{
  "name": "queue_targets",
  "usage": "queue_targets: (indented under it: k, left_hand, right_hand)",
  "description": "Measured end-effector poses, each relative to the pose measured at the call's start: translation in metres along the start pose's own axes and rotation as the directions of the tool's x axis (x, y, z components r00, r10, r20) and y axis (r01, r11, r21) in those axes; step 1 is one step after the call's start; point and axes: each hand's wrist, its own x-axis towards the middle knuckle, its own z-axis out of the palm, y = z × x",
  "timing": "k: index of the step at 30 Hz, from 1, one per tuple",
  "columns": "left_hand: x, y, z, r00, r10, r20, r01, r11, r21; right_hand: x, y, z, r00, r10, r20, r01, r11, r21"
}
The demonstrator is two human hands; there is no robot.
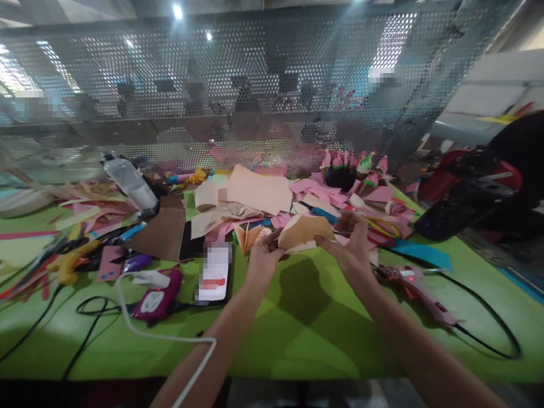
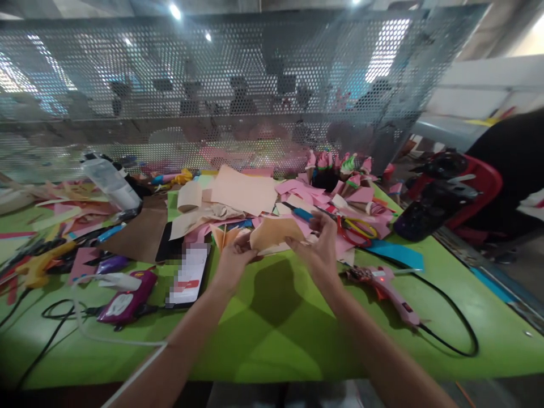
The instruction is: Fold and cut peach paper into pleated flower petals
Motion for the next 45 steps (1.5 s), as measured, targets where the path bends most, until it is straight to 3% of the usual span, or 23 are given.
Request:
queue_targets:
  k: [2,5,7,10,15,19,22,25,30,32,34,36,40,43,45]
  left_hand:
    - [-0.002,-0.001,0.003,1.0,0.009,0.011,-0.009,1.0,0.017]
    - [-0.005,-0.001,0.006,0.998,0.048,0.04,-0.05,0.997,0.053]
    - [-0.006,-0.002,0.006,0.994,0.086,0.063,-0.089,0.994,0.058]
    - [-0.008,-0.002,0.007,0.985,0.143,0.098,-0.152,0.985,0.087]
    - [-0.011,-0.006,0.007,0.953,0.27,0.136,-0.295,0.93,0.217]
    - [-0.013,-0.01,0.006,0.929,0.331,0.162,-0.368,0.865,0.342]
    - [-0.014,-0.007,0.004,0.921,0.348,0.175,-0.388,0.791,0.473]
    - [-0.015,0.001,0.001,0.894,0.413,0.172,-0.428,0.679,0.596]
    - [-0.013,0.007,-0.007,0.793,0.553,0.256,-0.521,0.399,0.754]
    - [-0.011,0.005,-0.009,0.75,0.581,0.316,-0.559,0.301,0.773]
    - [-0.011,0.003,-0.01,0.709,0.605,0.363,-0.595,0.238,0.768]
    - [-0.011,0.002,-0.011,0.683,0.617,0.39,-0.617,0.203,0.76]
    - [-0.014,0.007,-0.011,0.701,0.614,0.364,-0.59,0.213,0.779]
    - [-0.015,0.008,-0.011,0.721,0.616,0.317,-0.571,0.271,0.775]
    - [-0.015,0.007,-0.01,0.727,0.623,0.29,-0.573,0.317,0.756]
  right_hand:
    - [0.0,0.002,0.004,0.972,0.18,0.149,-0.205,0.963,0.173]
    - [-0.004,0.003,0.011,0.866,0.344,0.362,-0.461,0.829,0.315]
    - [-0.009,0.002,0.015,0.849,0.386,0.362,-0.508,0.785,0.355]
    - [-0.014,0.003,0.02,0.864,0.391,0.317,-0.492,0.787,0.372]
    - [-0.016,0.004,0.02,0.906,0.335,0.26,-0.414,0.828,0.378]
    - [-0.019,0.001,0.021,0.925,0.259,0.278,-0.362,0.822,0.439]
    - [-0.021,0.0,0.022,0.919,0.229,0.321,-0.359,0.823,0.44]
    - [-0.017,0.0,0.016,0.921,0.188,0.342,-0.312,0.88,0.358]
    - [0.002,-0.001,-0.003,0.985,-0.044,0.168,0.039,0.999,0.034]
    - [0.006,-0.003,-0.01,0.971,-0.191,0.141,0.201,0.978,-0.057]
    - [0.007,-0.004,-0.013,0.931,-0.313,0.187,0.333,0.939,-0.088]
    - [0.006,-0.005,-0.015,0.907,-0.354,0.227,0.382,0.919,-0.096]
    - [0.003,-0.006,-0.012,0.951,-0.214,0.223,0.229,0.973,-0.039]
    - [0.001,-0.006,-0.007,0.974,0.005,0.227,-0.038,0.989,0.142]
    - [0.001,-0.007,-0.004,0.948,0.141,0.284,-0.217,0.941,0.259]
